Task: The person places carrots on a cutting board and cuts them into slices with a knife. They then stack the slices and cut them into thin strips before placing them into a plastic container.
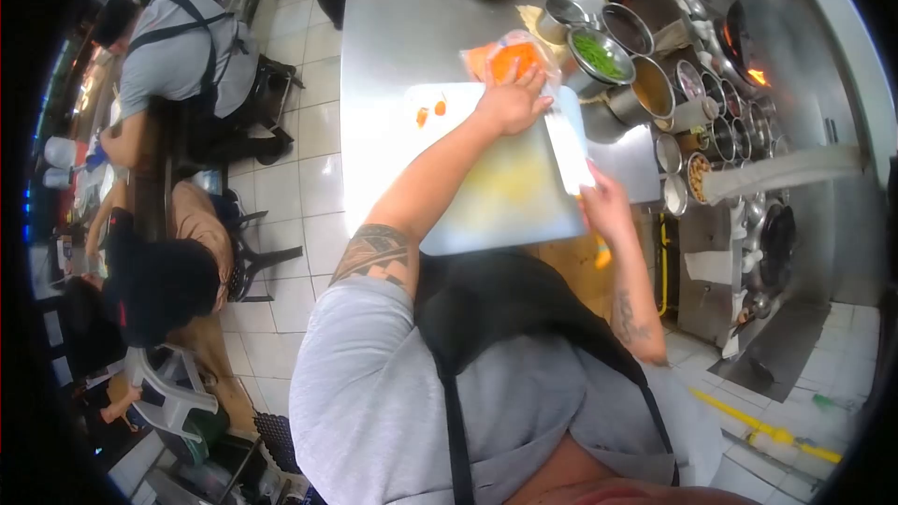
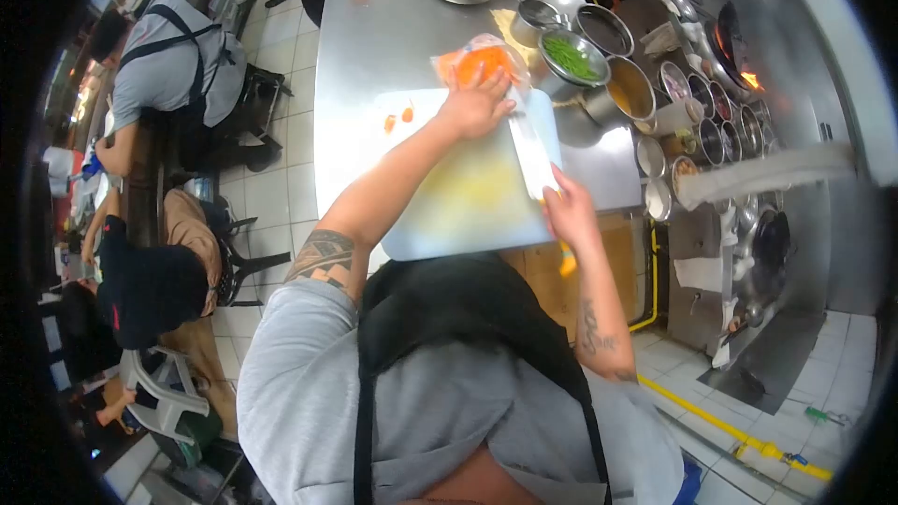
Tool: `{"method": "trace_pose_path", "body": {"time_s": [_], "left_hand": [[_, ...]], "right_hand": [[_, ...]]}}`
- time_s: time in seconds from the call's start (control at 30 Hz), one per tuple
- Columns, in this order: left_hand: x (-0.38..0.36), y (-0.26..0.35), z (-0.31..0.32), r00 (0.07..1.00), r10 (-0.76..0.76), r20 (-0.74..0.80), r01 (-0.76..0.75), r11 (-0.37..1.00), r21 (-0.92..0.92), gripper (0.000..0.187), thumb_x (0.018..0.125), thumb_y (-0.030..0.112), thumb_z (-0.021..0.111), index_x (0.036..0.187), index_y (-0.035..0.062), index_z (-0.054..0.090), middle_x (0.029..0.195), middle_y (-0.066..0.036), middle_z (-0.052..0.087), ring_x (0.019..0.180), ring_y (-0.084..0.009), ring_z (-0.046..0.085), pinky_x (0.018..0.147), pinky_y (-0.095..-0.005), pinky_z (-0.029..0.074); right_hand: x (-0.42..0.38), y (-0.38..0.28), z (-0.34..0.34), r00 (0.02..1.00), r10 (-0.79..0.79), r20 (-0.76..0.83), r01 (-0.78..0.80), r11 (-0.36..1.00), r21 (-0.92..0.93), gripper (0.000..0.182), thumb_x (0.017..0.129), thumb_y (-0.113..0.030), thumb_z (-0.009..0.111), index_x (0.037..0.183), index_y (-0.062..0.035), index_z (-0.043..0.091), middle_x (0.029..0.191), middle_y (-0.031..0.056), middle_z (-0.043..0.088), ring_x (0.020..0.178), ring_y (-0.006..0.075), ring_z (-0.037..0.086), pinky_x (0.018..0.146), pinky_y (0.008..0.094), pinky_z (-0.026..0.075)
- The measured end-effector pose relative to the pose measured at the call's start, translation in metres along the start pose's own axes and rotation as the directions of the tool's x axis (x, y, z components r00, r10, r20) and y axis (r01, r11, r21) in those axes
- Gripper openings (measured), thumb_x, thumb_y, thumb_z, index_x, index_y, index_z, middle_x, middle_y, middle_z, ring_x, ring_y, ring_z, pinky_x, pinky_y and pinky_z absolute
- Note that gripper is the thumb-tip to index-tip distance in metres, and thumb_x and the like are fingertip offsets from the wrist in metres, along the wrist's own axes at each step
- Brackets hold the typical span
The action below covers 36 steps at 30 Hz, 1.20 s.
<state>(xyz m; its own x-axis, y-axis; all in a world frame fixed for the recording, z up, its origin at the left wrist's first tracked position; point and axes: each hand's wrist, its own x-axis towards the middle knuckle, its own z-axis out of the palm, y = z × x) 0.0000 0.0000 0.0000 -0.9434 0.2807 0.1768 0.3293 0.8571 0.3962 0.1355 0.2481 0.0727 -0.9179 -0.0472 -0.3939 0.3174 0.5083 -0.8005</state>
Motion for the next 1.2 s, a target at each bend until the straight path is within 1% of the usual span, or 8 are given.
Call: {"method": "trace_pose_path", "body": {"time_s": [0.07,0.27,0.4,0.57,0.77,0.9,0.97,1.2], "left_hand": [[0.006,0.007,0.004,0.992,0.055,-0.116,-0.061,0.997,-0.05,0.068,0.102,0.039,0.063,0.16,0.0077,0.045,0.166,-0.02,0.041,0.16,-0.0402,0.026,0.126,-0.0708,0.017],[0.012,-0.145,-0.03,0.91,-0.025,-0.414,-0.155,0.906,-0.395,0.029,0.091,0.015,0.071,0.117,0.0024,0.069,0.134,-0.02,0.065,0.131,-0.0408,0.057,0.112,-0.0494,0.045],[0.061,-0.261,-0.042,0.779,-0.18,-0.601,0.035,0.969,-0.245,0.034,0.088,0.023,0.077,0.117,0.0071,0.067,0.124,-0.018,0.066,0.119,-0.0404,0.06,0.1,-0.0476,0.051],[0.146,-0.376,-0.076,0.795,-0.475,-0.378,0.531,0.845,0.056,0.065,0.086,0.048,0.078,0.136,0.0094,0.062,0.144,-0.012,0.057,0.133,-0.0353,0.053,0.107,-0.0593,0.045],[0.232,-0.426,-0.094,0.789,-0.572,-0.224,0.608,0.778,0.156,0.098,0.078,0.065,0.078,0.156,0.0126,0.048,0.162,-0.014,0.044,0.147,-0.041,0.043,0.113,-0.0729,0.035],[0.282,-0.466,-0.072,0.719,-0.665,-0.201,0.693,0.71,0.126,0.111,0.081,0.073,0.073,0.168,0.0203,0.028,0.169,-0.015,0.033,0.152,-0.047,0.034,0.117,-0.0761,0.03],[0.293,-0.466,-0.081,0.661,-0.74,-0.126,0.749,0.66,0.061,0.113,0.082,0.073,0.071,0.17,0.0231,0.02,0.17,-0.015,0.03,0.153,-0.0485,0.032,0.118,-0.0778,0.028],[0.316,-0.497,-0.066,0.707,-0.701,-0.097,0.69,0.651,0.316,0.105,0.088,0.076,0.064,0.168,0.0197,0.026,0.164,-0.025,0.039,0.15,-0.0468,0.039,0.119,-0.0601,0.038]], "right_hand": [[-0.031,0.031,-0.025,0.997,0.016,-0.071,-0.014,0.999,0.04,0.051,0.104,-0.015,0.064,0.153,-0.0096,0.054,0.069,0.0032,0.06,0.045,0.0105,0.052,0.041,0.0283,0.041],[-0.074,0.079,0.035,0.961,0.204,-0.188,-0.171,0.969,0.176,0.022,0.106,-0.019,0.066,0.121,-0.0034,0.063,0.065,-0.0008,0.059,0.045,0.0078,0.051,0.04,0.0257,0.039],[-0.104,0.095,0.059,0.931,0.284,-0.228,-0.234,0.946,0.223,0.021,0.106,-0.018,0.067,0.12,-0.0031,0.064,0.067,-0.0024,0.059,0.048,0.0059,0.051,0.043,0.0239,0.039],[-0.108,0.109,0.079,0.9,0.337,-0.275,-0.249,0.918,0.309,0.014,0.106,-0.015,0.065,0.11,-0.0024,0.064,0.074,-0.0021,0.062,0.061,0.0056,0.055,0.053,0.0244,0.043],[-0.068,0.093,0.087,0.899,0.254,-0.356,-0.164,0.95,0.264,0.009,0.103,-0.011,0.065,0.099,-0.0028,0.064,0.089,-0.0014,0.065,0.079,0.0074,0.057,0.072,0.0271,0.048],[-0.065,0.095,0.076,0.897,0.272,-0.35,-0.234,0.961,0.148,0.009,0.104,-0.012,0.064,0.102,-0.0033,0.064,0.089,-0.0009,0.065,0.079,0.007,0.057,0.071,0.0259,0.048],[-0.067,0.083,0.079,0.846,0.396,-0.358,-0.318,0.913,0.256,0.01,0.104,-0.013,0.064,0.102,-0.0032,0.064,0.086,-0.0003,0.064,0.074,0.0069,0.057,0.065,0.0254,0.048],[-0.058,0.073,0.093,0.821,0.483,-0.304,-0.435,0.874,0.215,0.013,0.104,-0.016,0.065,0.103,-0.0029,0.064,0.078,0.0006,0.062,0.054,0.0084,0.054,0.048,0.0267,0.045]]}}
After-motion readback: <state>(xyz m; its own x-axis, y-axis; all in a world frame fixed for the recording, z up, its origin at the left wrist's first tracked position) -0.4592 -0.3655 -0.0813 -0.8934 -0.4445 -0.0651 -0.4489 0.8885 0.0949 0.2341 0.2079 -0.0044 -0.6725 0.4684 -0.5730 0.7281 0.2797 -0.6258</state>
